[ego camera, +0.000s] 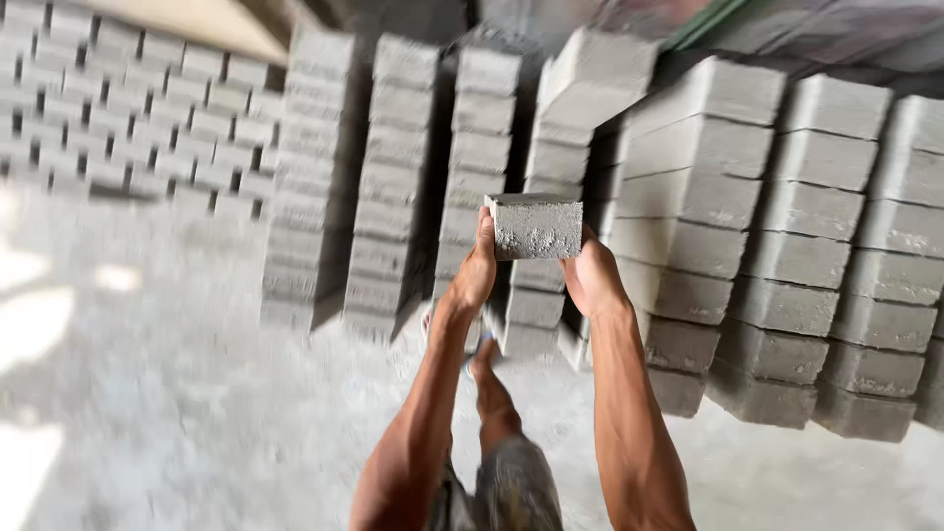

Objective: The person picks up concrete bricks by hand and stacks them in neat rows on the floor of a warehouse.

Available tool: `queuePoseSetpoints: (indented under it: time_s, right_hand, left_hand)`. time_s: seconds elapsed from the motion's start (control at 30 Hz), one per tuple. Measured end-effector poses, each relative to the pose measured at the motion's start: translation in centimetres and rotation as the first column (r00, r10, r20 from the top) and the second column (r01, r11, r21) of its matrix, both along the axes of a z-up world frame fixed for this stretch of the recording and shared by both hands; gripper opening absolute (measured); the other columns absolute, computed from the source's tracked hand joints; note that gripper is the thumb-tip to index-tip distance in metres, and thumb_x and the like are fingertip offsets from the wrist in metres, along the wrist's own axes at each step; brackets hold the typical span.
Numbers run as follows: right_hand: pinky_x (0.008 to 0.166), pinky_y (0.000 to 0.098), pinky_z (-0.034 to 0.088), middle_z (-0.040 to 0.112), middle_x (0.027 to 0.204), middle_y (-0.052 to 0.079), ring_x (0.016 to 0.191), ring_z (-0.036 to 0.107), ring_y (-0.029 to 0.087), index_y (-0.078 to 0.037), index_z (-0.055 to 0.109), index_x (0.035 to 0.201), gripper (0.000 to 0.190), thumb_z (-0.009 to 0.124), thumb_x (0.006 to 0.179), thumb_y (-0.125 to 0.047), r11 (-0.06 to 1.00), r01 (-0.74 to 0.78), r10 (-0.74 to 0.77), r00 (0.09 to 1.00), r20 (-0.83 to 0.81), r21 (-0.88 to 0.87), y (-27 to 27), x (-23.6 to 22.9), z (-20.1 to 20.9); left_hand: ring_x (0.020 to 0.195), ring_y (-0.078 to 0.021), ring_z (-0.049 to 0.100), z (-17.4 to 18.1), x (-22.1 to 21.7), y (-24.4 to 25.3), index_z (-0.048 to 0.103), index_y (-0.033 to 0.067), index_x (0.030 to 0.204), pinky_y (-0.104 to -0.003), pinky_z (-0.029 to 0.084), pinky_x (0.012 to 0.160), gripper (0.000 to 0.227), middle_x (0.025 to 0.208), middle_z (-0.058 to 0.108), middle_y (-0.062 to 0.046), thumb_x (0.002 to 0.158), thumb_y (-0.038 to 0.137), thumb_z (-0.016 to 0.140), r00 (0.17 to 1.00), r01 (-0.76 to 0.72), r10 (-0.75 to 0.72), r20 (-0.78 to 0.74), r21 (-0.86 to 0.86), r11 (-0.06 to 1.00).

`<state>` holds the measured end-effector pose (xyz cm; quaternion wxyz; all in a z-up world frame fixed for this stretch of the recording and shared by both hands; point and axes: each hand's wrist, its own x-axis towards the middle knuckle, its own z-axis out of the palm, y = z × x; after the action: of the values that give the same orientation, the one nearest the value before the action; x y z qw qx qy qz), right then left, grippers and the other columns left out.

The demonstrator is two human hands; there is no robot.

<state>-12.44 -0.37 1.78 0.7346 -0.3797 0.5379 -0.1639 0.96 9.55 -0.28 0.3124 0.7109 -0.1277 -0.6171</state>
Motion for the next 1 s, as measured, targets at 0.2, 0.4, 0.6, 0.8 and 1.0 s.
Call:
queuePoseSetpoints:
  time_s: [0.2,0.4,0.6,0.8,1.0]
  right_hand:
    - [0.1,0.0592,0.05,0.071,0.117,0.028,0.127,0.062,0.044,-0.004,0.061,0.123,0.037,0.075,0.088,-0.003,0.588,-0.702,0.491,0.704,-0.512,-0.402,9.4,-1.7,-4.2]
    - [0.109,0.0428,0.048,0.075,0.127,0.003,0.121,0.067,0.023,-0.019,0.071,0.132,0.045,0.053,0.092,-0.006,0.893,-0.414,0.377,0.903,0.208,0.178,21.7,6.8,-2.1]
    - [0.115,0.0459,0.046,0.073,0.125,0.012,0.127,0.062,0.028,-0.008,0.071,0.131,0.049,0.041,0.092,-0.005,0.865,-0.474,0.436,0.873,0.217,0.168,34.6,15.1,-4.8]
    - [0.114,0.0435,0.049,0.072,0.132,0.006,0.127,0.064,0.021,-0.016,0.07,0.134,0.037,0.051,0.103,-0.016,0.822,-0.552,0.504,0.819,0.274,0.14,48.3,26.8,3.2]
    - [0.12,0.0464,0.043,0.068,0.136,0.01,0.136,0.057,0.026,-0.007,0.066,0.141,0.045,0.046,0.101,-0.013,0.842,-0.52,0.473,0.839,0.268,0.142,54.6,32.8,3.0]
  left_hand:
    - [0.162,-0.0391,0.0,7.3,0.3,14.7,0.004,0.0186,0.172,-0.054,-0.002,0.133,0.08,0.176,0.002,-0.02,0.107,0.065,0.013,0.949,-0.315,0.312,-0.045,-0.123,0.941]
    - [0.162,-0.0378,-0.001,9.2,2.7,29.7,0.001,0.0127,0.171,-0.053,-0.005,0.133,0.08,0.175,0.0,-0.021,0.108,0.061,0.013,0.864,-0.502,0.502,-0.035,-0.137,0.854]
    - [0.163,-0.0261,-0.006,-2.7,9.2,45.1,-0.001,0.0321,0.172,-0.058,-0.03,0.121,0.078,0.178,0.001,-0.001,0.106,0.073,0.006,0.857,-0.515,0.515,-0.001,-0.04,0.856]
    - [0.161,-0.0444,0.002,4.2,17.2,55.7,0.005,0.0269,0.172,-0.056,-0.012,0.131,0.082,0.173,0.01,-0.028,0.105,0.073,0.015,0.761,-0.645,0.647,0.036,-0.062,0.762]
    - [0.162,-0.0382,-0.004,5.8,26.5,62.4,0.0,0.0106,0.171,-0.055,-0.006,0.133,0.074,0.176,-0.004,-0.018,0.113,0.055,0.016,0.746,-0.65,0.665,-0.028,-0.243,0.72]
